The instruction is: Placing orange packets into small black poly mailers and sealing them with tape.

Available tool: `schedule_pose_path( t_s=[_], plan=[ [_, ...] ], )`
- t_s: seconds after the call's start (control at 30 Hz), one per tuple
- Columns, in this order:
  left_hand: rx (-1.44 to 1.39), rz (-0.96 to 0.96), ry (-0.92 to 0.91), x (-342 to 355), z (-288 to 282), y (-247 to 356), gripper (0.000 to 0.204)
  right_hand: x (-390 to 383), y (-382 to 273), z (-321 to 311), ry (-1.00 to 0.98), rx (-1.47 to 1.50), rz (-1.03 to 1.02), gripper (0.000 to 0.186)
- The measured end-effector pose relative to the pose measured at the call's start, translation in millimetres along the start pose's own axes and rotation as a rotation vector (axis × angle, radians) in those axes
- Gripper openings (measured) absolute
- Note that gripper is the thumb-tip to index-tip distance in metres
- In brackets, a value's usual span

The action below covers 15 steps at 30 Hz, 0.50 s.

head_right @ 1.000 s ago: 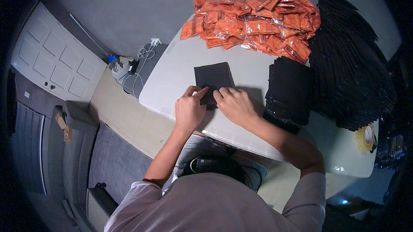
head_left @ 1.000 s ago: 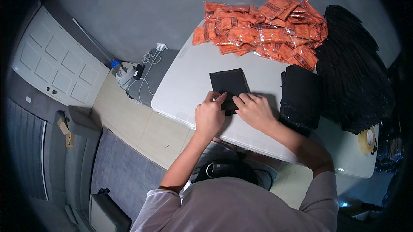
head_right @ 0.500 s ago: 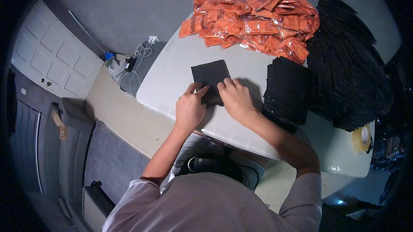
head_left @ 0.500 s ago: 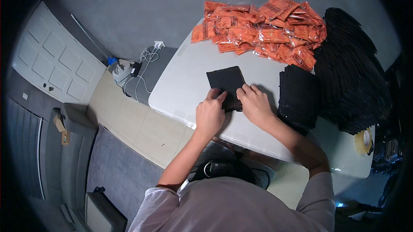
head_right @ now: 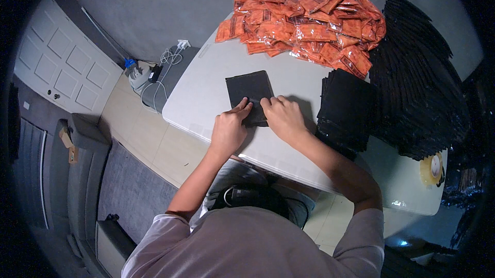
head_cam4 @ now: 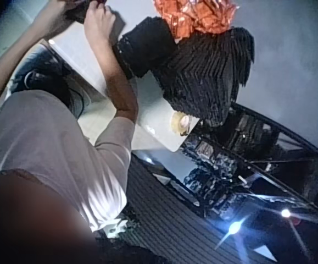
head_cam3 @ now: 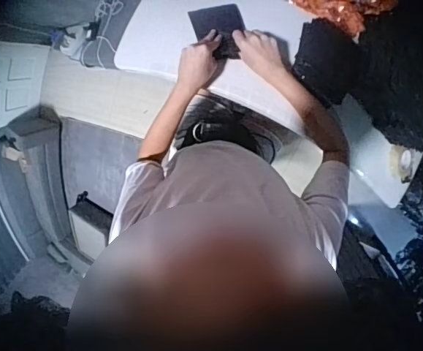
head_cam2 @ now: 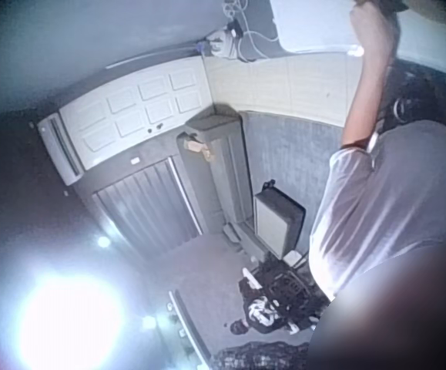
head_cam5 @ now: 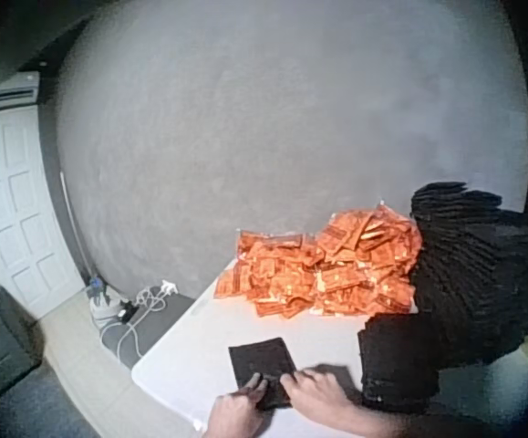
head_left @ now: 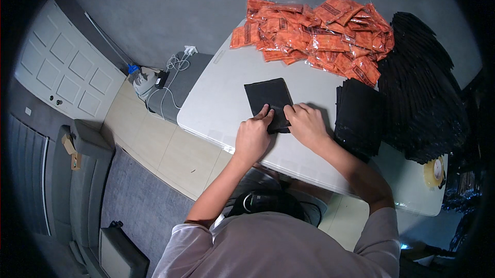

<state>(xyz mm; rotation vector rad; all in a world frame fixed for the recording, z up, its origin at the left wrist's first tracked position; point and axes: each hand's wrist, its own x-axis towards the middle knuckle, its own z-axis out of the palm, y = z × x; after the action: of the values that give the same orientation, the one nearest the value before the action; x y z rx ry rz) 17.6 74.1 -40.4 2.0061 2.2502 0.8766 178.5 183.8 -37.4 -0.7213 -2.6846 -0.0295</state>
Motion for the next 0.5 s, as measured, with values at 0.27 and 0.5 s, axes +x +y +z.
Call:
schedule_pose_path(
  t_s=[0.27, 0.5],
  plan=[
    [-0.006, 0.024, -0.012, -1, 1, -3, 0.062, -2, -1, 1, 0.018, -0.073, -0.029, 0.009],
    [0.042, 0.045, -0.051, -1, 2, -5, 0.059, -2, 1, 4, -0.031, -0.126, 0.018, 0.011]
  ],
)
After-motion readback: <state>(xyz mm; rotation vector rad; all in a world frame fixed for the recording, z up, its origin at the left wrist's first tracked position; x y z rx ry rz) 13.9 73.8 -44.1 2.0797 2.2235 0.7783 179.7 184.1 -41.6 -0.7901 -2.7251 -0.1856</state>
